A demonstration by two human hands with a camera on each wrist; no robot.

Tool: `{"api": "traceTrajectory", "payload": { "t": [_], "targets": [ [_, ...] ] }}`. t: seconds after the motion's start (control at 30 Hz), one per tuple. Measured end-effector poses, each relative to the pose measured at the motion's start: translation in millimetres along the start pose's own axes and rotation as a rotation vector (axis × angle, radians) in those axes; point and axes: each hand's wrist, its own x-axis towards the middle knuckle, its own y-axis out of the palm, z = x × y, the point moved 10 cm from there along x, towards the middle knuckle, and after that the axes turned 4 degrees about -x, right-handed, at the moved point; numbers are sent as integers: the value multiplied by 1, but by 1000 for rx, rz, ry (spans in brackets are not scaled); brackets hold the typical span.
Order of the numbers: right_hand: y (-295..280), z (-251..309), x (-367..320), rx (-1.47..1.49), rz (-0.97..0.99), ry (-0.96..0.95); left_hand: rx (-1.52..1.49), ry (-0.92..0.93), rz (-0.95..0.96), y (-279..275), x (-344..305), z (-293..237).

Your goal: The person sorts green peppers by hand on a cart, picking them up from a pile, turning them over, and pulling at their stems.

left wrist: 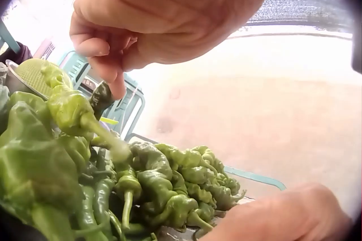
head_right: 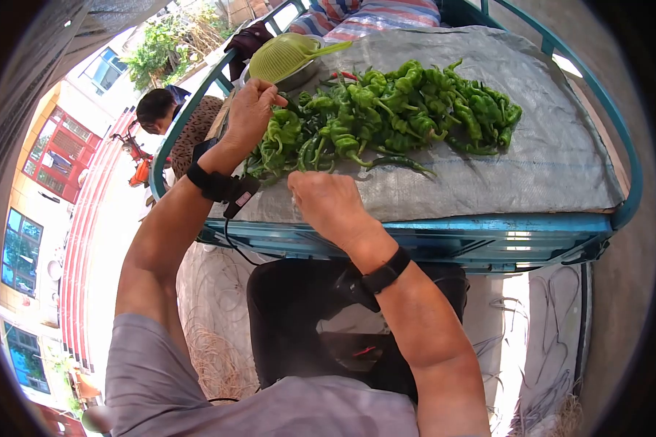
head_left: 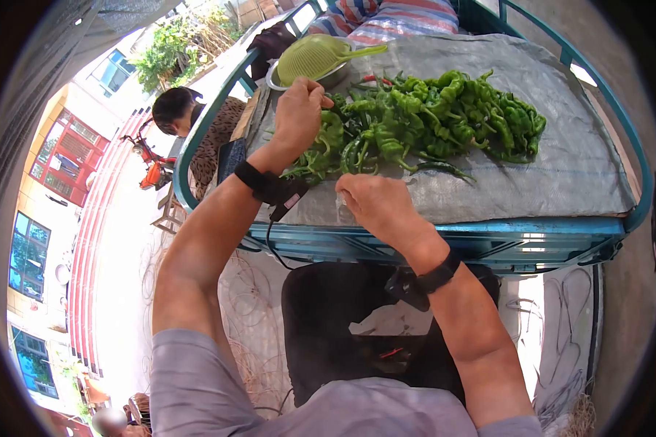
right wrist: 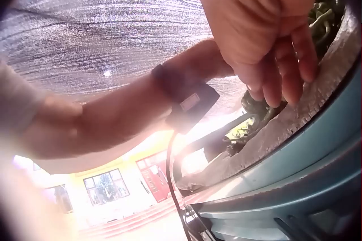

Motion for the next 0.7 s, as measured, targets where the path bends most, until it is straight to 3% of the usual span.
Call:
{"api": "traceTrajectory", "payload": {
  "t": [0.17, 0.27, 0.4, 0.5, 0.6, 0.7],
  "targets": [
    [1, 0, 0, 6, -47, -15, 56, 94, -76, -17, -5, -24],
    [11, -5, -1, -38, 9, -11, 411, 606, -20, 3, -27, -78],
    [16, -6, 1, -81, 64, 22, 520, 844, 198, 25, -46, -98],
    [12, -3, 1, -63, 31, -7, 583, 899, 323, 27, -52, -96],
    [14, -4, 1, -56, 31, -11, 697, 893, 288, 16, -47, -80],
    [14, -3, 1, -53, 14, -19, 648, 748, 166, -5, -35, -69]
  ]
}}
